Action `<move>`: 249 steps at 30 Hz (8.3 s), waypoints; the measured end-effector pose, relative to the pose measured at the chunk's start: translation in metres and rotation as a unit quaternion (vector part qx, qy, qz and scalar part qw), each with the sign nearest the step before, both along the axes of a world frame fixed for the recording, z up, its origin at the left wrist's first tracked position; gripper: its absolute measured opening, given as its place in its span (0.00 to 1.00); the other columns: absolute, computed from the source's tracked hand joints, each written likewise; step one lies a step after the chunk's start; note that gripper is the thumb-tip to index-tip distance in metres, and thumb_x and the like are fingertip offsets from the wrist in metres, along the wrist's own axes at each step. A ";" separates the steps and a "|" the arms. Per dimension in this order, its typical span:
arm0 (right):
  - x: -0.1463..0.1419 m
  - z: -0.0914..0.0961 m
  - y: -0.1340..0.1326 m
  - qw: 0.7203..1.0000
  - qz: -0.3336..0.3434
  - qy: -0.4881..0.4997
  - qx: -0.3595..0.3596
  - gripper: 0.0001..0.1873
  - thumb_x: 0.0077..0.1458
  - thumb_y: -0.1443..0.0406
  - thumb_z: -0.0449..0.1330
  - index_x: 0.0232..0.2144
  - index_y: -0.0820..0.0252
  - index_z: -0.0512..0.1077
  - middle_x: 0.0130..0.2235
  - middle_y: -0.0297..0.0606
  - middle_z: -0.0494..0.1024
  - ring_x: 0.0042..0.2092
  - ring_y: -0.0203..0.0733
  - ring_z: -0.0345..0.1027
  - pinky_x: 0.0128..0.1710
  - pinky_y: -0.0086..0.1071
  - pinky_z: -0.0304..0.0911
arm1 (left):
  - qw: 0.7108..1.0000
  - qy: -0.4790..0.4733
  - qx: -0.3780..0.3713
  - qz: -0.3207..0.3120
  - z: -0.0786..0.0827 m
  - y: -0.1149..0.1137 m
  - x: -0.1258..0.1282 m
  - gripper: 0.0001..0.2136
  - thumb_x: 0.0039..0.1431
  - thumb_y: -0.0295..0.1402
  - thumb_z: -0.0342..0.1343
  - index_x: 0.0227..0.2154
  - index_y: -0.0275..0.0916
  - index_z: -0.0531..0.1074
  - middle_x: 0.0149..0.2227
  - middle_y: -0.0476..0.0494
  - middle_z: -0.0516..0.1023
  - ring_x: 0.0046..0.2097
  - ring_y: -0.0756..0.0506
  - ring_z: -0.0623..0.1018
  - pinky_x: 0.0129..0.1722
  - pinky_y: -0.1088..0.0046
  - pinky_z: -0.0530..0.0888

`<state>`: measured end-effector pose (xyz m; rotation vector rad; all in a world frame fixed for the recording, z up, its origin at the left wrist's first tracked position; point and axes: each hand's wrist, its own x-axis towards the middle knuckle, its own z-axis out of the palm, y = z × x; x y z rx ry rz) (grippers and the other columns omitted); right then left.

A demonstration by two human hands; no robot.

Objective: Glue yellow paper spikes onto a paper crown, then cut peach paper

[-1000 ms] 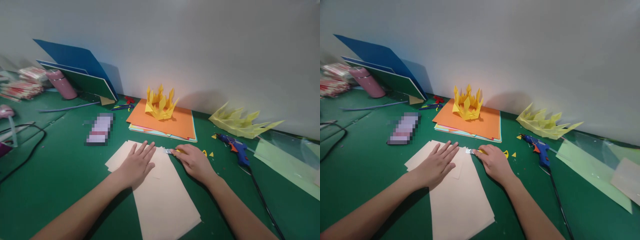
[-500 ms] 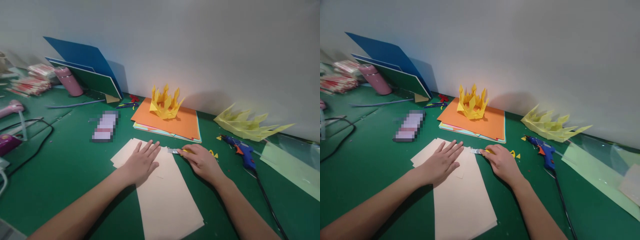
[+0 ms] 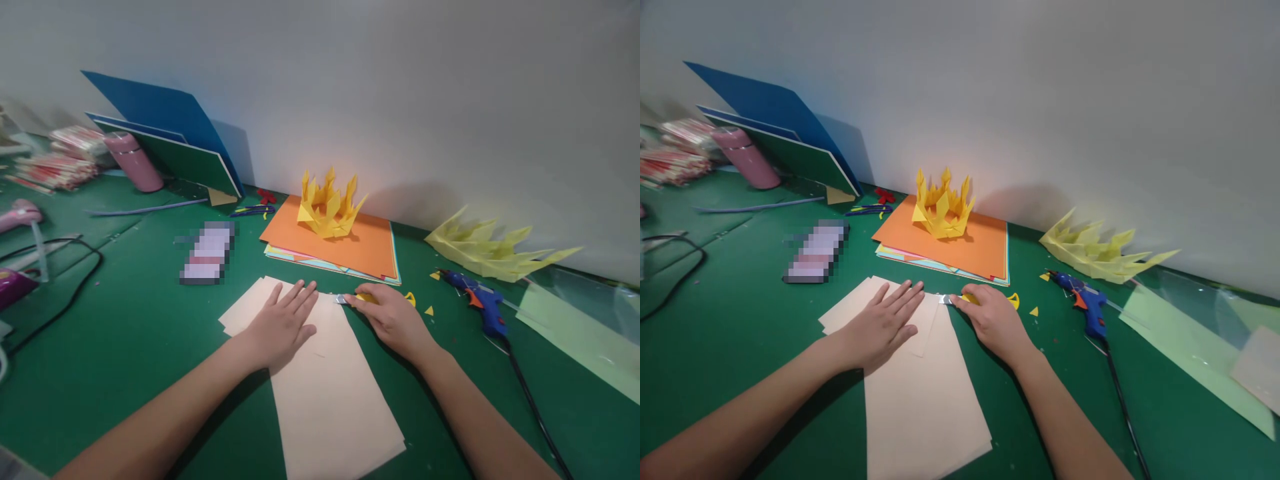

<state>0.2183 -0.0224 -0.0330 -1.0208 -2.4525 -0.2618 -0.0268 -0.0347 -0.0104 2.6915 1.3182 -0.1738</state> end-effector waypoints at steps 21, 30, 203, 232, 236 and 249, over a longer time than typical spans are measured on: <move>0.011 0.008 -0.001 0.999 0.037 0.002 -0.015 0.18 0.58 0.72 0.51 0.47 0.56 0.72 0.42 0.45 0.75 0.41 0.45 0.67 0.37 0.39 0.64 | 0.997 -0.033 0.060 -0.047 -0.004 0.001 -0.001 0.27 0.66 0.43 0.38 0.60 0.27 0.55 0.65 0.32 0.52 0.66 0.40 0.49 0.62 0.63 0.53; 0.008 0.006 -0.003 0.998 0.053 0.017 -0.042 0.16 0.59 0.70 0.51 0.46 0.58 0.73 0.41 0.45 0.75 0.40 0.44 0.67 0.36 0.37 0.65 | 0.992 0.022 0.083 0.090 -0.005 -0.002 -0.006 0.31 0.63 0.47 0.40 0.61 0.30 0.54 0.65 0.26 0.48 0.64 0.25 0.48 0.58 0.46 0.54; -0.032 0.004 0.002 0.762 -0.132 0.537 -0.337 0.17 0.43 0.53 0.63 0.22 0.60 0.69 0.20 0.29 0.66 0.21 0.31 0.56 0.21 0.28 0.54 | 0.720 -0.566 -0.184 0.356 0.009 0.024 -0.013 0.13 0.43 0.41 0.61 0.17 0.39 0.64 0.15 0.55 0.62 0.19 0.54 0.60 0.20 0.76 0.56; -0.023 -0.006 0.002 0.810 -0.008 0.513 -0.284 0.12 0.49 0.64 0.61 0.39 0.51 0.77 0.44 0.37 0.79 0.45 0.44 0.73 0.47 0.43 0.68 | 0.609 -0.678 -0.220 0.347 0.018 0.026 -0.012 0.18 0.38 0.40 0.66 0.32 0.36 0.73 0.31 0.46 0.80 0.32 0.46 0.77 0.36 0.67 0.74; -0.021 0.001 -0.002 0.818 0.047 0.473 -0.325 0.11 0.46 0.59 0.66 0.35 0.51 0.79 0.40 0.39 0.80 0.41 0.45 0.74 0.42 0.39 0.70 | 0.615 -0.675 -0.230 0.338 0.016 0.025 -0.013 0.16 0.40 0.39 0.65 0.31 0.35 0.73 0.32 0.45 0.80 0.32 0.46 0.77 0.37 0.67 0.73; -0.021 0.013 -0.001 0.822 -0.014 0.475 -0.313 0.17 0.44 0.51 0.64 0.19 0.58 0.76 0.27 0.38 0.77 0.28 0.41 0.69 0.28 0.33 0.65 | 0.615 -0.687 -0.247 0.298 0.023 0.020 -0.011 0.26 0.46 0.41 0.63 0.48 0.41 0.65 0.43 0.43 0.76 0.41 0.45 0.75 0.36 0.72 0.71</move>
